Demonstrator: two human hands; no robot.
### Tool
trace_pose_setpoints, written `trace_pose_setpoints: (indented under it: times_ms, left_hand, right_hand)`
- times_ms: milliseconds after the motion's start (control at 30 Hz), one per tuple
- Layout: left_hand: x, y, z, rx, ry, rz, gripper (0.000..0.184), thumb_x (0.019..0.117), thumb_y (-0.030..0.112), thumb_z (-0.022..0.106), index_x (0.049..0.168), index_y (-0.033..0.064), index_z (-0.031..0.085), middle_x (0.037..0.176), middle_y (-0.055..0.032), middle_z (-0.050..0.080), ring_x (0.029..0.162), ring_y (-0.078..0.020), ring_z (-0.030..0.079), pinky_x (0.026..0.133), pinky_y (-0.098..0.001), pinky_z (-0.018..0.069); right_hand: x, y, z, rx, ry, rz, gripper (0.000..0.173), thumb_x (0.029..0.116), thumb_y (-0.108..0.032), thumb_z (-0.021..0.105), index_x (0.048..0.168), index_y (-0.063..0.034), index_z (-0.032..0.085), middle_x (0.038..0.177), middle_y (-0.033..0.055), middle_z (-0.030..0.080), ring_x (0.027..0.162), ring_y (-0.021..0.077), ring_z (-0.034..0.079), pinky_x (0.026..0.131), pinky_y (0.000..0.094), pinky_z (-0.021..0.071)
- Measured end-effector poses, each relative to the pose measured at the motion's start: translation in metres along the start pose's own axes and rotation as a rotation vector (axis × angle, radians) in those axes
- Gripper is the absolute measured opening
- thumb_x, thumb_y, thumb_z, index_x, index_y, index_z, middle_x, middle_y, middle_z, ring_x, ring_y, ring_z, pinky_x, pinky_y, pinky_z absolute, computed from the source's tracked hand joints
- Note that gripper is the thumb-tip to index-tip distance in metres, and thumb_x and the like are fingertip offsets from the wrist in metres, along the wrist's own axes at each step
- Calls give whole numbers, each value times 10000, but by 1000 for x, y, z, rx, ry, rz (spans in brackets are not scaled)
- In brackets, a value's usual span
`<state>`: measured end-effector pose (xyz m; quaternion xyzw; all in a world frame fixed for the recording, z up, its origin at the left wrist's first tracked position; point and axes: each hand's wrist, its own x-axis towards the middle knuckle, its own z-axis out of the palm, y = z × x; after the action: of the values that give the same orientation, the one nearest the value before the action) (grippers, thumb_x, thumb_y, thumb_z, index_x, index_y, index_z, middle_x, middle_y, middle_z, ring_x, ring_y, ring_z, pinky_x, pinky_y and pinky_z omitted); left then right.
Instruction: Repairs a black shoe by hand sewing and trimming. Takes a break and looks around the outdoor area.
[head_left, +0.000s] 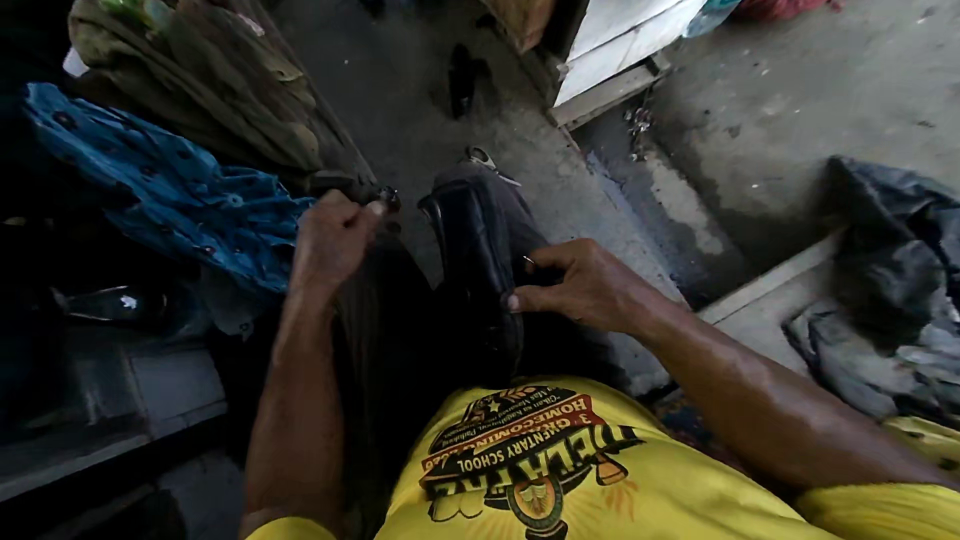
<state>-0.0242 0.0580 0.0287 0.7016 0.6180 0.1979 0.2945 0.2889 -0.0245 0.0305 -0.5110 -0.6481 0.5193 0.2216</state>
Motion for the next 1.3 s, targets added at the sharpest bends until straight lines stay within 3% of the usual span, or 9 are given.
trace_pose_setpoints:
  times_ms: [67, 167, 300, 400, 500, 767, 967, 1133, 1300]
  left_hand:
    - [-2, -17, -6, -463, 20, 31, 198, 994, 260, 583, 1008, 87, 677, 1036, 17, 655, 892, -73, 630, 826, -292, 553]
    - [-10, -7, 3, -1210, -211, 169, 269, 989, 225, 543, 1121, 101, 743, 1184, -37, 723, 1111, -174, 677, 1024, -371, 530]
    - [-10, 14, 21, -1523, -317, 170, 439, 1102, 266, 344, 1011, 155, 759, 1179, -45, 744, 1126, -196, 694, 985, -374, 559]
    - [-4, 21, 23, -1560, -280, 23, 526, 1129, 299, 225, 897, 183, 682, 950, 4, 726, 957, -158, 705, 908, -375, 587]
    - [9, 24, 20, -1532, -233, -178, 504, 1130, 308, 225, 769, 187, 555, 698, 34, 596, 654, -109, 608, 702, -299, 578]
    - [61, 17, 10, -1283, -148, -322, 448, 1118, 298, 241, 723, 208, 431, 562, 62, 441, 469, -68, 438, 474, -215, 422]
    - [73, 12, 8, -1316, -116, -343, 417, 1116, 299, 274, 739, 202, 425, 562, 56, 441, 467, -74, 446, 479, -222, 435]
    - [18, 2, 12, -1147, -268, -124, 288, 1052, 267, 408, 953, 168, 659, 927, 17, 683, 831, -124, 655, 794, -331, 577]
    - [-34, 33, 29, -992, -369, -29, 319, 951, 356, 685, 1177, 133, 657, 1054, 20, 711, 921, -86, 686, 821, -282, 599]
  right_hand:
    - [4, -1, -2, 21, -15, -32, 284, 852, -325, 833, 775, -112, 661, 625, -27, 593, 539, 53, 548, 487, 240, 465]
    - [10, -1, 0, 89, -20, -60, 287, 829, -281, 850, 740, -111, 636, 603, -36, 563, 515, 36, 512, 465, 201, 424]
    - [15, -1, 4, 143, -11, -80, 285, 811, -237, 848, 705, -122, 610, 583, -51, 538, 503, 20, 487, 455, 190, 394]
    - [18, 3, 5, 202, -14, -110, 284, 811, -204, 838, 685, -129, 595, 566, -60, 524, 488, 16, 474, 443, 182, 380]
    - [21, 5, 7, 255, -25, -101, 293, 800, -183, 833, 673, -135, 573, 557, -58, 493, 478, 28, 444, 437, 191, 359]
    - [30, 3, 12, 270, -56, -93, 276, 798, -122, 778, 677, -148, 531, 548, -66, 439, 467, 26, 401, 429, 186, 327]
    - [27, -1, 11, 226, -77, -68, 215, 832, -116, 764, 744, -117, 568, 603, -25, 513, 508, 58, 481, 450, 208, 393]
    - [13, 2, 6, 223, -55, -74, 197, 837, -144, 794, 805, -96, 606, 645, -1, 575, 546, 78, 549, 485, 223, 475]
    - [-4, 15, 6, 224, 129, -12, 462, 808, -304, 795, 1179, -127, 586, 939, 5, 675, 722, 97, 665, 579, 282, 584]
